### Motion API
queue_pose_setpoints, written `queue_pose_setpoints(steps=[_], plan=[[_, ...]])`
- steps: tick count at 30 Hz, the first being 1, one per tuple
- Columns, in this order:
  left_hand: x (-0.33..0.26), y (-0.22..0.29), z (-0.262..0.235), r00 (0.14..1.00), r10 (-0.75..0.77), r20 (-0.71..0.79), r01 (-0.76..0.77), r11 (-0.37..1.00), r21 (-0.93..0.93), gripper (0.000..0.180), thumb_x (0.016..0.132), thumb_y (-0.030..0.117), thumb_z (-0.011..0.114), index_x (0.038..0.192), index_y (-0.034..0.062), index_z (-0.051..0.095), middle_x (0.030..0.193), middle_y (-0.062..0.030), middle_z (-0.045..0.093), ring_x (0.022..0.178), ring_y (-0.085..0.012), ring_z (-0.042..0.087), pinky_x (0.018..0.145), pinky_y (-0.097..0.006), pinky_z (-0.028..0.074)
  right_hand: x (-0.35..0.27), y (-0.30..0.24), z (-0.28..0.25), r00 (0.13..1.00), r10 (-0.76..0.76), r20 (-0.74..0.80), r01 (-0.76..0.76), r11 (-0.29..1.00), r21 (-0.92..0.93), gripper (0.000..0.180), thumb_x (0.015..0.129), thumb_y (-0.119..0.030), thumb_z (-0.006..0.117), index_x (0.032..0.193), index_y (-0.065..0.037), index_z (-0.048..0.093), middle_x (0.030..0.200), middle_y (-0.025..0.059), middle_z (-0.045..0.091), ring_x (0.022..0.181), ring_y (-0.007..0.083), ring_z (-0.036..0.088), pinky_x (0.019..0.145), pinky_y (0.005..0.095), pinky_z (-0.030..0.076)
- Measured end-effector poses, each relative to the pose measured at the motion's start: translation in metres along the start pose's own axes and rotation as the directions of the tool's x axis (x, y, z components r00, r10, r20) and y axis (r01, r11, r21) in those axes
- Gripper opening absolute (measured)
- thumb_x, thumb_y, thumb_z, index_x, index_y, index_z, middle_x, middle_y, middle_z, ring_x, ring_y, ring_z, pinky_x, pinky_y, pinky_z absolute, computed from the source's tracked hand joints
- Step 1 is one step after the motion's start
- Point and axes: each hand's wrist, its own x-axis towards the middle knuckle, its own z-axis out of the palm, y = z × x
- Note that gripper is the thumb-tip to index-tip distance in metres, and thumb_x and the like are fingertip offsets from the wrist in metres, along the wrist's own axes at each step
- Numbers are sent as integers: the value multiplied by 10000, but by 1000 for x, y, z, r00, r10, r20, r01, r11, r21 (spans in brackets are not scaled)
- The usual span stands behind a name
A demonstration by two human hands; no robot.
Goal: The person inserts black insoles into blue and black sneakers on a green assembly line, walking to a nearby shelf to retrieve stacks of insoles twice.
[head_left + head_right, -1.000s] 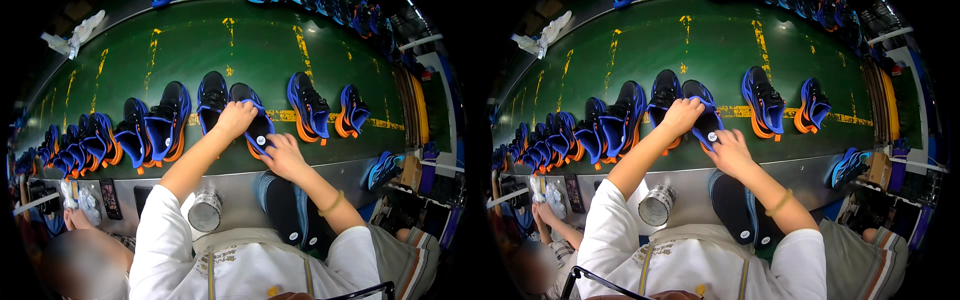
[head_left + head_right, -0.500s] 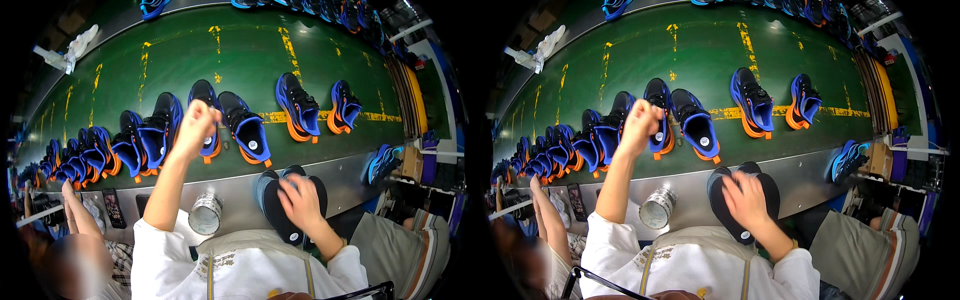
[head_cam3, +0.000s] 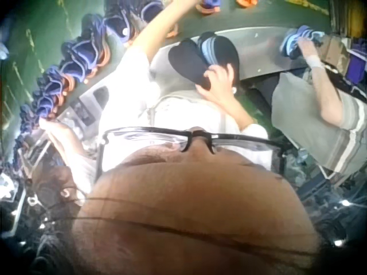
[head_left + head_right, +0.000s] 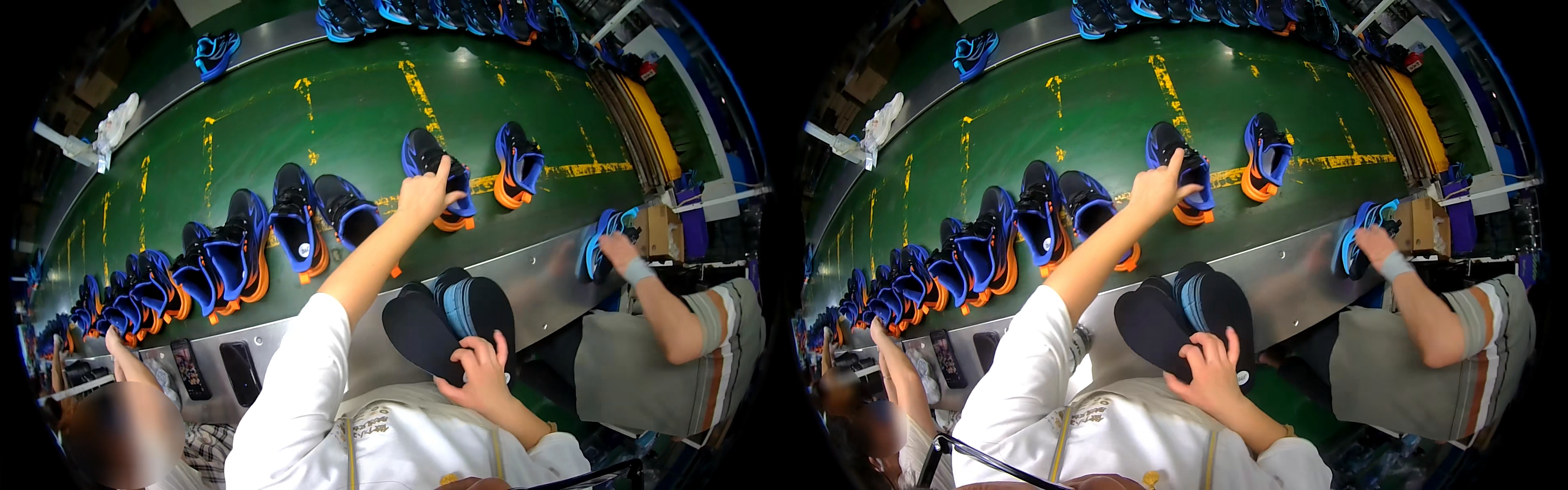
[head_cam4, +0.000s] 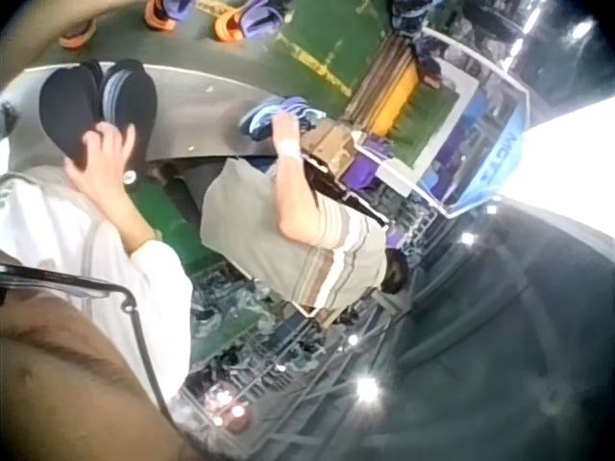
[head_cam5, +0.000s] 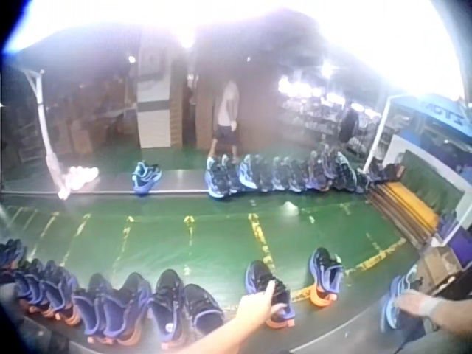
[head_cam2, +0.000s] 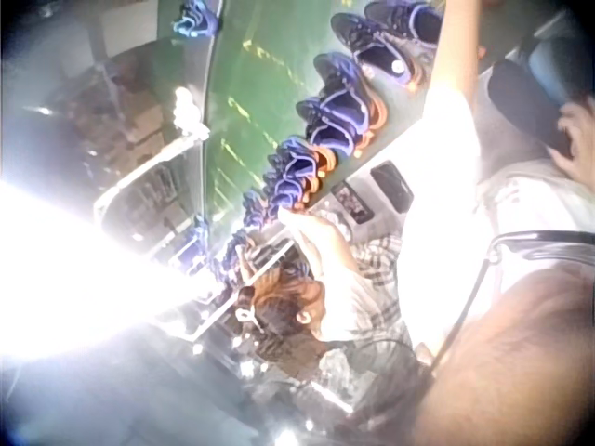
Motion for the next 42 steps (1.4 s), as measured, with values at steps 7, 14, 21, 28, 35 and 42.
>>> queue_pose_setpoints(steps=[7,14,21,28,35,42], plan=[[47,-22,16,981,-193,-18,181,943,-279,467,843,453,430,958,15,546,836,-213,608,811,-365,588,717,-424,456,92,65,-70,928,-48,-369,98,988,119,269,656,-84,681,885,21,586,1093,193,529,853,305,537,768,358,440],[49,-43,17,928,-342,146,368,796,-481,540,848,455,444,747,-55,591,605,-154,561,591,-237,556,600,-355,438,177,124,-41,962,-243,-121,213,952,-218,80,675,-67,572,647,1,601,984,107,596,823,255,513,770,346,426],[38,-29,23,920,-391,34,363,814,-453,526,858,444,422,733,-43,577,671,-231,580,684,-361,585,647,-403,442,235,145,44,999,-31,19,35,960,-276,141,718,-103,532,749,16,601,998,164,542,872,302,523,760,364,450],[29,-27,19,933,-359,6,318,816,-482,480,821,441,501,896,-30,565,707,-230,590,722,-347,604,628,-387,456,242,123,32,996,-87,-30,76,963,-259,268,744,-236,578,889,-11,583,1046,231,484,921,352,518,787,385,458],[34,-47,25,925,-367,100,349,717,-603,520,830,466,483,768,-43,569,619,-148,565,622,-219,568,591,-341,441,262,142,10,919,-62,390,101,992,-81,166,662,-174,599,645,-9,594,662,190,550,627,357,558,668,420,469],[41,-47,30,954,-293,72,280,773,-568,506,848,435,471,762,-55,564,644,-211,567,627,-290,580,595,-368,442,281,159,61,979,-119,165,160,951,-265,151,703,-73,511,752,8,628,800,204,576,745,349,586,709,415,476]])
